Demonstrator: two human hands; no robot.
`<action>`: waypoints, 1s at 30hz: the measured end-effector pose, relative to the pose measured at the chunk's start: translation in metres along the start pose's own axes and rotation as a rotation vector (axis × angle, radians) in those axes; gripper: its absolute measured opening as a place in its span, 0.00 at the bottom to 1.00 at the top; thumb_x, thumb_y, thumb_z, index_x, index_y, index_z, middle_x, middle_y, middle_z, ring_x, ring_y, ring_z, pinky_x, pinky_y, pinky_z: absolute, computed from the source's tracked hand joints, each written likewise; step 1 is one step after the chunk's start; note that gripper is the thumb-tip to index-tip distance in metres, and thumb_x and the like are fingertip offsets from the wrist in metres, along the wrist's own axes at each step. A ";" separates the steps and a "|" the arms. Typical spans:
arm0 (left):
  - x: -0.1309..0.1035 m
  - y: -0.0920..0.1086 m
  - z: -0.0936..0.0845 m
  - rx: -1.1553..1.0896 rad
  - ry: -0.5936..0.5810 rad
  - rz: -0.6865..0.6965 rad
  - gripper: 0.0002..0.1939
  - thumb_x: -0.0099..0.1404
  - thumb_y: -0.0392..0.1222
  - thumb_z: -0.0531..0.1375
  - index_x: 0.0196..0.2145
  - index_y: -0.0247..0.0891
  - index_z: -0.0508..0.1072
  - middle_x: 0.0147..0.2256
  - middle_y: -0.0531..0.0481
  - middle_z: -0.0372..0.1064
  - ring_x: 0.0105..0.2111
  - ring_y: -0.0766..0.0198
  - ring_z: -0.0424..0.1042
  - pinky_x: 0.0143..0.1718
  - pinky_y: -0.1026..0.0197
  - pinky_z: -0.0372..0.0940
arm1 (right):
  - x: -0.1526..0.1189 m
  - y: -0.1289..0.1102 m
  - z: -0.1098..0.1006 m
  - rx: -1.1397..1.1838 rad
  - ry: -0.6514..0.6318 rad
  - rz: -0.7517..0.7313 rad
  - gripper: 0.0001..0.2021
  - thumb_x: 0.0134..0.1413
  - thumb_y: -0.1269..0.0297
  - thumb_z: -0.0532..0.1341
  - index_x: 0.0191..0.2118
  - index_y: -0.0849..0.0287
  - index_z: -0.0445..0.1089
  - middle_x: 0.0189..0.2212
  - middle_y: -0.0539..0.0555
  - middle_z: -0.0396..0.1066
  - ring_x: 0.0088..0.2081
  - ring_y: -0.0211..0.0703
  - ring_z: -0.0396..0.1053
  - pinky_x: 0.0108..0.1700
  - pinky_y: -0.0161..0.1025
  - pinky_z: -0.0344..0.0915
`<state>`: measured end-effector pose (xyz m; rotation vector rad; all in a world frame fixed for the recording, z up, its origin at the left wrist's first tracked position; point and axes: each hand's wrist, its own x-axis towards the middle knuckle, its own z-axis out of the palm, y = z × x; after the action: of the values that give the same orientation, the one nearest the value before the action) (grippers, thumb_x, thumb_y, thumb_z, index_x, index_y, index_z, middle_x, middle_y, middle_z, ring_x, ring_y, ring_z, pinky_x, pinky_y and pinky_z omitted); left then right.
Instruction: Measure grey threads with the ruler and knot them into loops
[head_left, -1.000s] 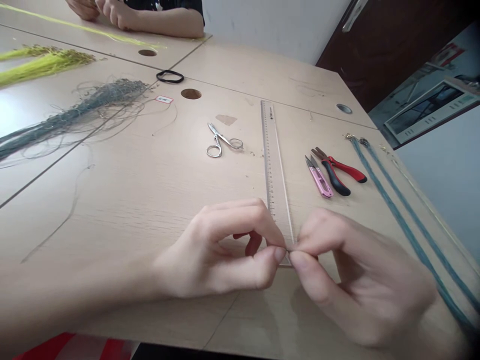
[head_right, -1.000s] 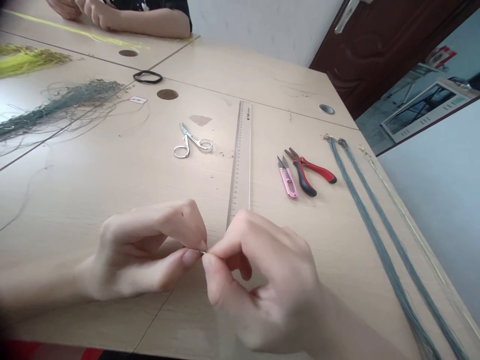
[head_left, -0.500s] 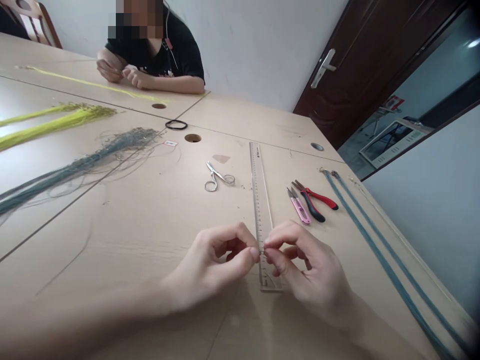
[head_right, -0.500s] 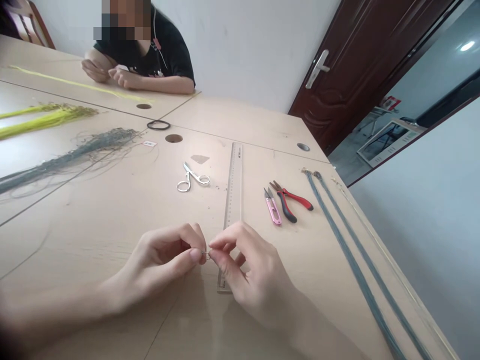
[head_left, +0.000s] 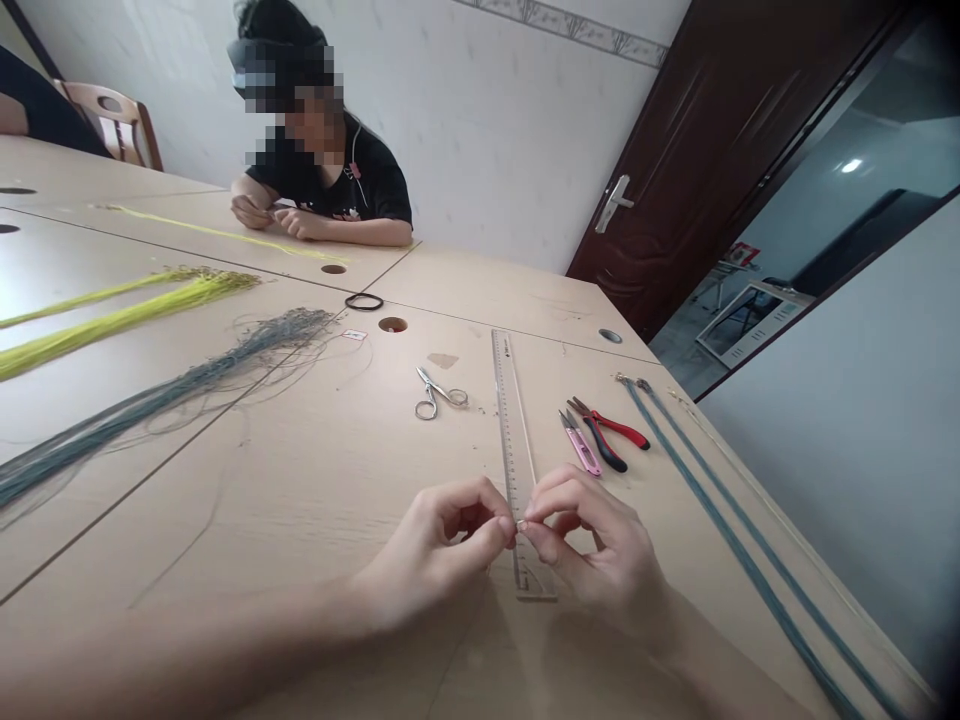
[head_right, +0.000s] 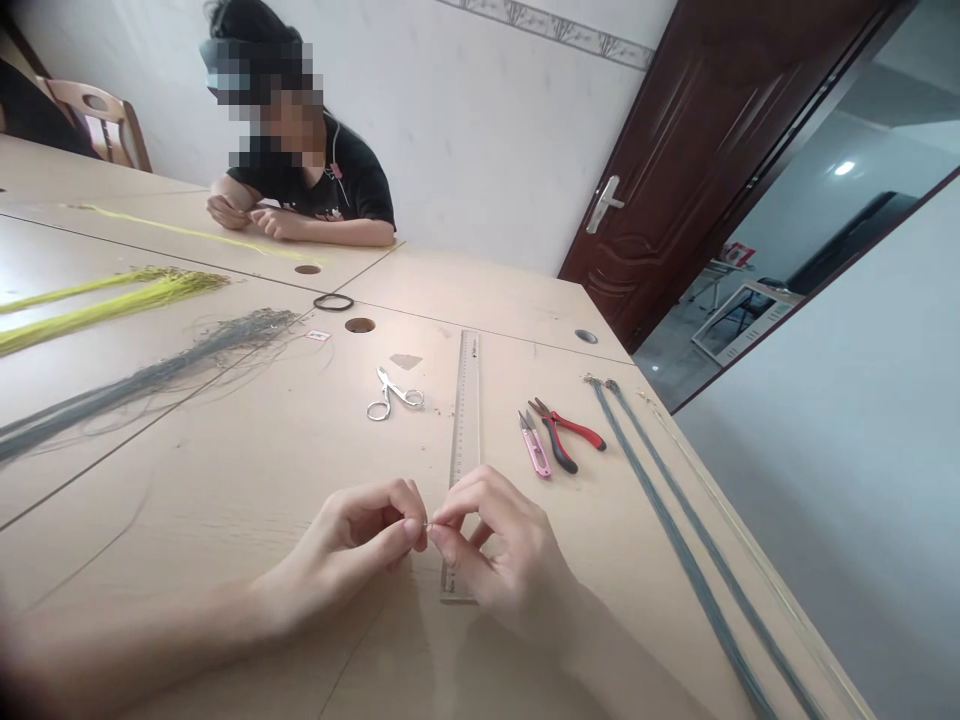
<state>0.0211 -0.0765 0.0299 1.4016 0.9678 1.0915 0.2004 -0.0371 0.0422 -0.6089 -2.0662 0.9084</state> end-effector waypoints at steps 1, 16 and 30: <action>0.000 0.000 0.000 0.008 -0.001 0.004 0.09 0.62 0.40 0.54 0.26 0.34 0.66 0.23 0.55 0.59 0.24 0.68 0.57 0.27 0.64 0.53 | 0.000 -0.001 0.001 0.013 0.005 0.010 0.06 0.55 0.75 0.59 0.35 0.56 0.67 0.31 0.49 0.64 0.31 0.34 0.64 0.26 0.29 0.64; -0.014 0.006 0.006 0.248 -0.169 0.198 0.06 0.59 0.33 0.52 0.25 0.36 0.65 0.24 0.54 0.60 0.25 0.69 0.57 0.28 0.66 0.55 | 0.032 0.041 -0.059 0.233 0.544 0.430 0.08 0.62 0.63 0.57 0.35 0.63 0.63 0.25 0.47 0.63 0.22 0.31 0.63 0.20 0.28 0.63; -0.046 -0.006 0.034 0.617 -0.527 0.676 0.06 0.60 0.35 0.56 0.25 0.40 0.65 0.25 0.51 0.67 0.23 0.66 0.63 0.26 0.64 0.59 | 0.033 0.050 -0.150 -0.160 0.695 0.620 0.09 0.62 0.63 0.57 0.44 0.64 0.66 0.36 0.53 0.68 0.32 0.37 0.69 0.31 0.35 0.70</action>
<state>0.0425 -0.1289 0.0186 2.4886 0.4433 0.8183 0.3083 0.0753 0.0846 -1.4690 -1.3317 0.7082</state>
